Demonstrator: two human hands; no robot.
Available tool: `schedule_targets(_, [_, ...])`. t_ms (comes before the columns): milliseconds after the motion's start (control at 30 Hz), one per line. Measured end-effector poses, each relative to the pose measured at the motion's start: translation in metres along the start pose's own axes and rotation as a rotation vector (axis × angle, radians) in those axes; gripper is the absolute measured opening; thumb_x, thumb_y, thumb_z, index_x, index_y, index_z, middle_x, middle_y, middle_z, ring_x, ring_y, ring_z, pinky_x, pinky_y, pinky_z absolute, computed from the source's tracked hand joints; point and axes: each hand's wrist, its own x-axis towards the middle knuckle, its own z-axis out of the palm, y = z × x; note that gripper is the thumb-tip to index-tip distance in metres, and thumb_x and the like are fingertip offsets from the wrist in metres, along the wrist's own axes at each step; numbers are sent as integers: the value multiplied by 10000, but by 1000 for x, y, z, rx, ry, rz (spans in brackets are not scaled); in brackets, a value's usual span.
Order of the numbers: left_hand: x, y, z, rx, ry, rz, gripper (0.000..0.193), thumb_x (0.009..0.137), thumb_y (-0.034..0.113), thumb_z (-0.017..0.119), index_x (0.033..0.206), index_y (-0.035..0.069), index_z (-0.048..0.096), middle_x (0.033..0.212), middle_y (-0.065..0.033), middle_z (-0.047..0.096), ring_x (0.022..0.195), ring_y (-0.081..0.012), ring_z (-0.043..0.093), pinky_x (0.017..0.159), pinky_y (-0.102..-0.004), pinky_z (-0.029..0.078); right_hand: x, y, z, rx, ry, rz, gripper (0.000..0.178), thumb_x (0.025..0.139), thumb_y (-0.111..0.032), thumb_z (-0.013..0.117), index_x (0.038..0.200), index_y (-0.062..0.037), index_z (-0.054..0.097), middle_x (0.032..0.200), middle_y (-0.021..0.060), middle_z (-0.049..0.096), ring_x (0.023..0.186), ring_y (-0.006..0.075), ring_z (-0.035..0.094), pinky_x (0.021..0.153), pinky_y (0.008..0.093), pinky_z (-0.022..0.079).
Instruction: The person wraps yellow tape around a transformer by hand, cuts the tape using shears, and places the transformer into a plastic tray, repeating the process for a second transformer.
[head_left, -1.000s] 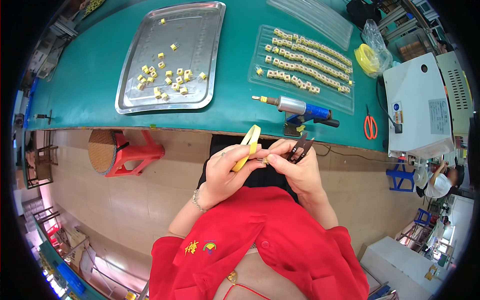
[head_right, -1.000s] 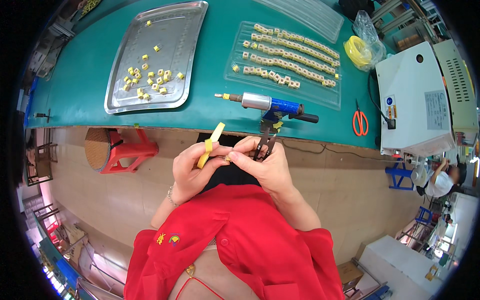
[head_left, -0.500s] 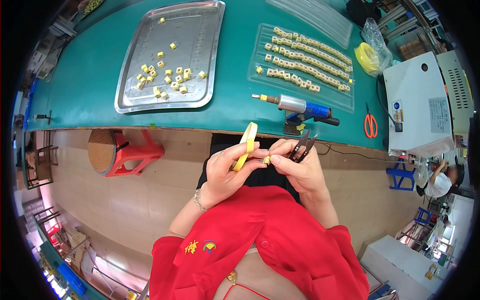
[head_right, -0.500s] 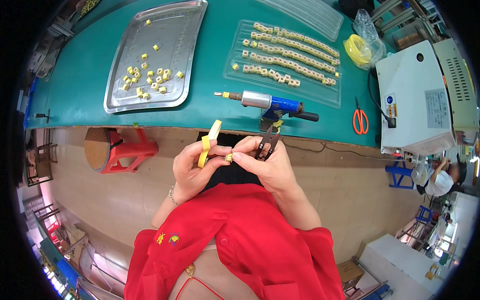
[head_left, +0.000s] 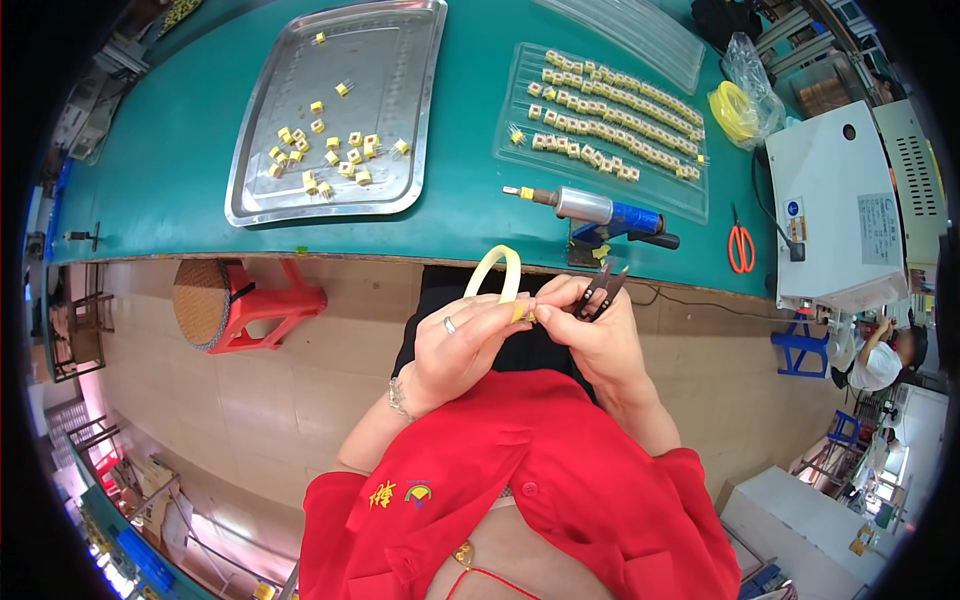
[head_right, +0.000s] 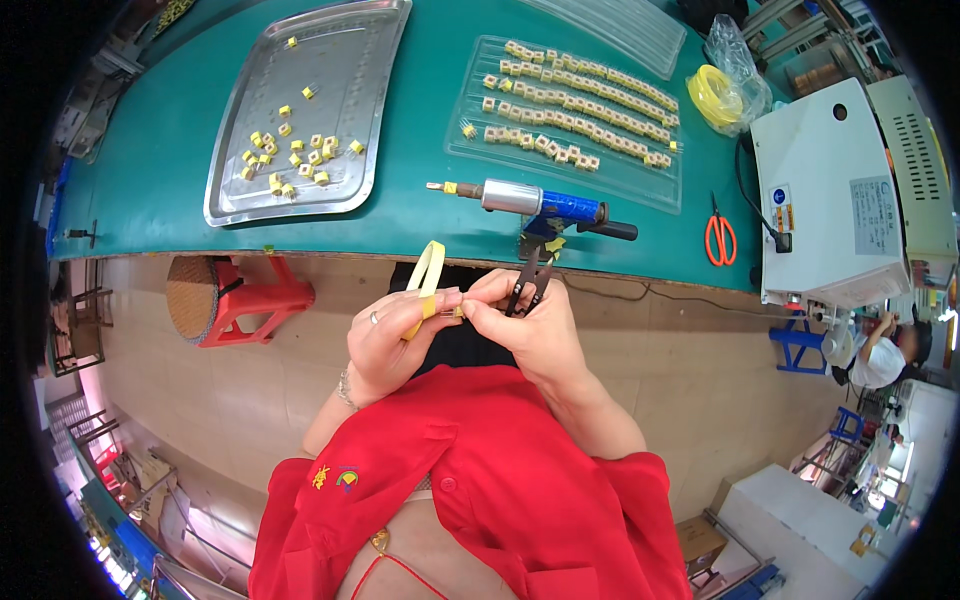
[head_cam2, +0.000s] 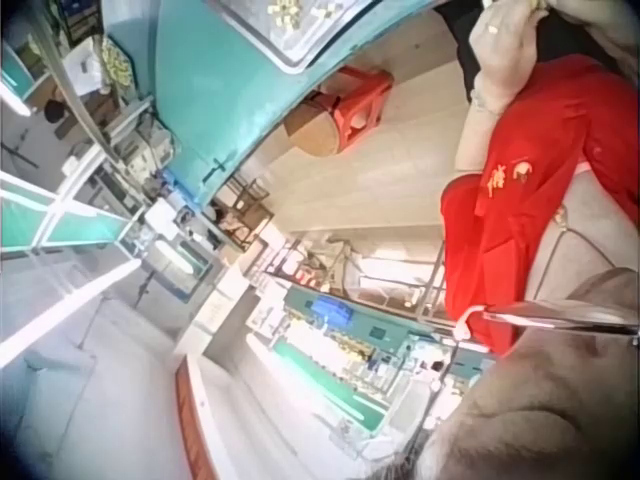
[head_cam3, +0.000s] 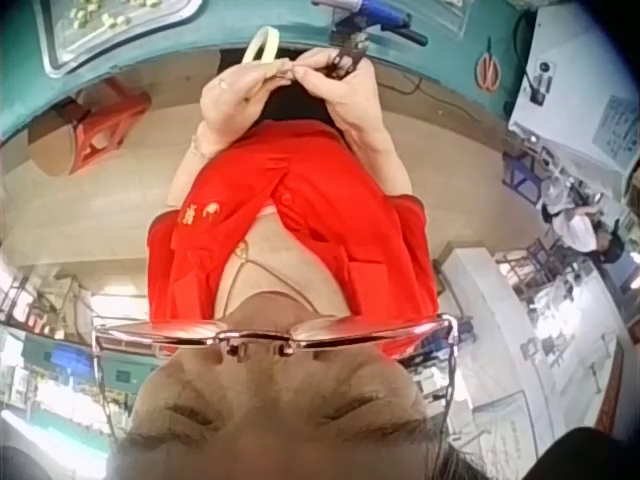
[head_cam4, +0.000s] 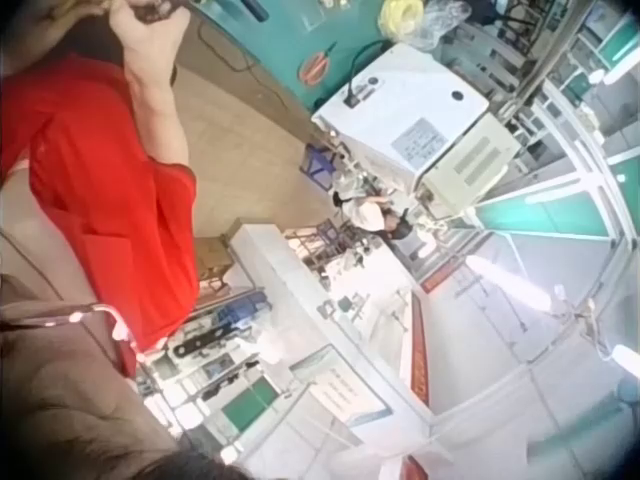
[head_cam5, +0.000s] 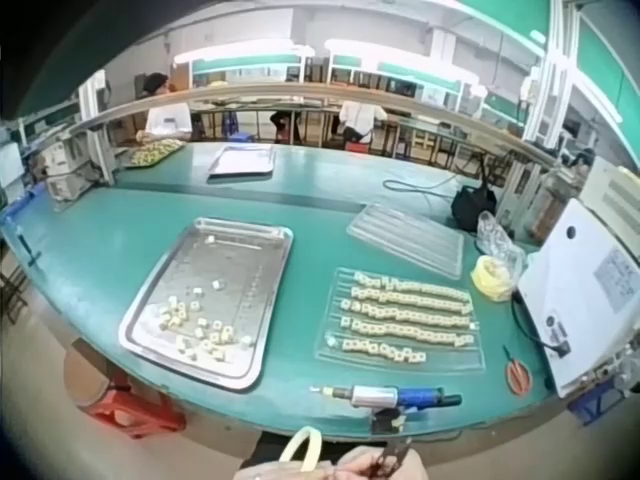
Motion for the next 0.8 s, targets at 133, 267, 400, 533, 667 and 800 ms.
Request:
schedule_targets(133, [-7,2,0,-172,23,-232,303,747,-85,638,1018,-26,515,917,-166,649,843,-235,651,730,-300,538,1,-1,2,118,-2,67,52,765,17,646,817,17,651,806,72,616,698,108,566,616,222,443])
schedule_targets(267, [-14,0,5,-582,156,-447,413,785,-103,585,1151,-22,414,942,-202,623,872,-249,632,750,-316,543,-2,1,0,188,-68,82,122,777,42,615,897,35,640,868,105,588,603,84,482,499,193,353])
schedule_targets(400, [-12,3,4,-805,178,-588,430,773,-94,605,1156,-25,424,914,-174,618,896,-232,620,779,-313,526,-3,2,-1,44,-126,-95,153,765,44,635,918,36,643,883,112,592,709,116,537,578,203,403])
schedule_targets(533, [-13,2,5,-823,186,-590,439,767,-97,610,1161,-26,430,920,-173,618,893,-225,621,782,-312,521,-4,2,-1,-57,-133,-179,163,740,60,659,901,35,650,878,114,599,773,143,569,647,214,438])
schedule_targets(667, [-12,4,6,-836,177,-614,438,766,-94,615,1162,-26,440,918,-168,620,888,-220,623,780,-306,521,-2,1,-2,-191,-134,-291,136,755,30,670,890,27,658,865,102,615,749,125,580,642,220,469])
schedule_targets(800, [-10,7,5,-793,167,-601,431,767,-92,618,1157,-32,445,921,-167,618,890,-221,623,782,-303,524,-3,1,-2,-271,-124,-337,135,750,33,672,884,29,658,862,100,616,735,120,576,622,214,461])
